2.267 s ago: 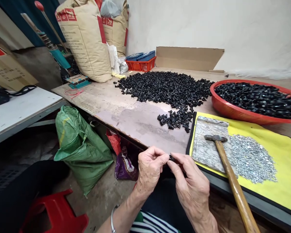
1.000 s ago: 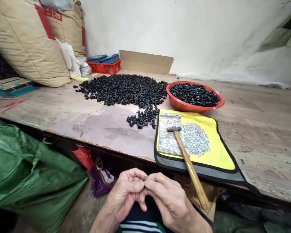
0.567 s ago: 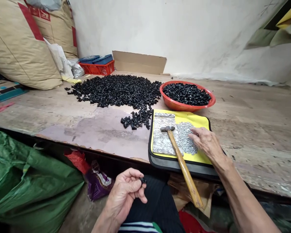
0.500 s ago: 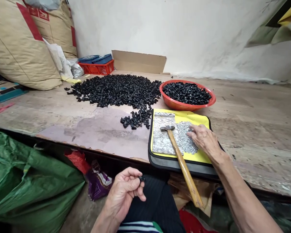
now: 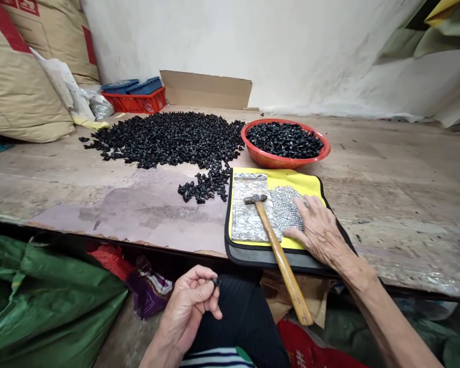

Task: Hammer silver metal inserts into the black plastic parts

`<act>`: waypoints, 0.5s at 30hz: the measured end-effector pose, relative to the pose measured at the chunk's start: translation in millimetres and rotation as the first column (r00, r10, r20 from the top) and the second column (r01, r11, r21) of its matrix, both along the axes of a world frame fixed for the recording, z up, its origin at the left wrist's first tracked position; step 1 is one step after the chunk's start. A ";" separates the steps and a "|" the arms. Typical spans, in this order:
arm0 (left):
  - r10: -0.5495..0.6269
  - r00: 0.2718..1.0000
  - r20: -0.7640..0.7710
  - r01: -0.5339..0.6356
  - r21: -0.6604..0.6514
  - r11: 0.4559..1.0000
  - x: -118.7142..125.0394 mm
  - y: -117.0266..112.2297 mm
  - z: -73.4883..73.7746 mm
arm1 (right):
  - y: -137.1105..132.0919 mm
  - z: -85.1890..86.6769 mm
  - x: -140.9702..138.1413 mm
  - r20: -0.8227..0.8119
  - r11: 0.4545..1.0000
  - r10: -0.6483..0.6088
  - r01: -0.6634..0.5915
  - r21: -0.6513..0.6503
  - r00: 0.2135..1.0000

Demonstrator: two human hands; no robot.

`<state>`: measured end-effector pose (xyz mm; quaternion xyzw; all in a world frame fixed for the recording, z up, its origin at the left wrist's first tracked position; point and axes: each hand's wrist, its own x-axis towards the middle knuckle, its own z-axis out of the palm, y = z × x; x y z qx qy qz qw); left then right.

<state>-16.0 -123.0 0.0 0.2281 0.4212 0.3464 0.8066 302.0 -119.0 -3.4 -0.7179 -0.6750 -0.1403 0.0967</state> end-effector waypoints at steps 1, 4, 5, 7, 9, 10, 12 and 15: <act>0.001 1.000 -0.001 -0.001 -0.001 1.000 0.2 0.2 -0.7 | -0.3 -3.7 0.5 0.036 0.998 0.018 -0.016 -0.060 0.999; 0.003 1.000 -0.001 -0.003 -0.006 1.000 0.1 0.6 -1.8 | 7.1 -8.7 7.1 0.082 0.982 0.074 -0.058 -0.181 0.994; 0.003 1.000 -0.002 -0.003 -0.010 1.000 -0.5 0.7 -1.9 | 11.6 -8.5 10.5 0.084 0.977 0.093 -0.074 -0.201 0.992; 0.010 1.000 -0.009 -0.010 -0.013 1.000 -2.4 1.1 -1.7 | 22.2 -6.5 17.8 0.080 0.971 0.123 -0.104 -0.217 0.989; 0.026 1.000 -0.015 -0.026 -0.007 1.000 -5.1 1.4 -1.6 | 33.9 -4.0 23.6 0.056 0.969 0.135 -0.120 -0.217 0.989; 0.036 0.999 -0.016 -0.036 -0.002 0.999 -6.4 1.5 -1.7 | 39.7 -2.9 25.5 0.032 0.970 0.123 -0.114 -0.215 0.992; 0.050 0.999 -0.013 -0.049 0.004 0.999 -9.0 1.1 -2.2 | 50.4 -0.6 27.4 -0.036 0.973 0.078 -0.084 -0.214 0.996; 0.043 0.999 -0.010 -0.043 0.000 0.999 -12.5 0.4 -3.7 | 59.4 4.4 27.2 -0.111 0.970 0.044 -0.068 -0.231 0.993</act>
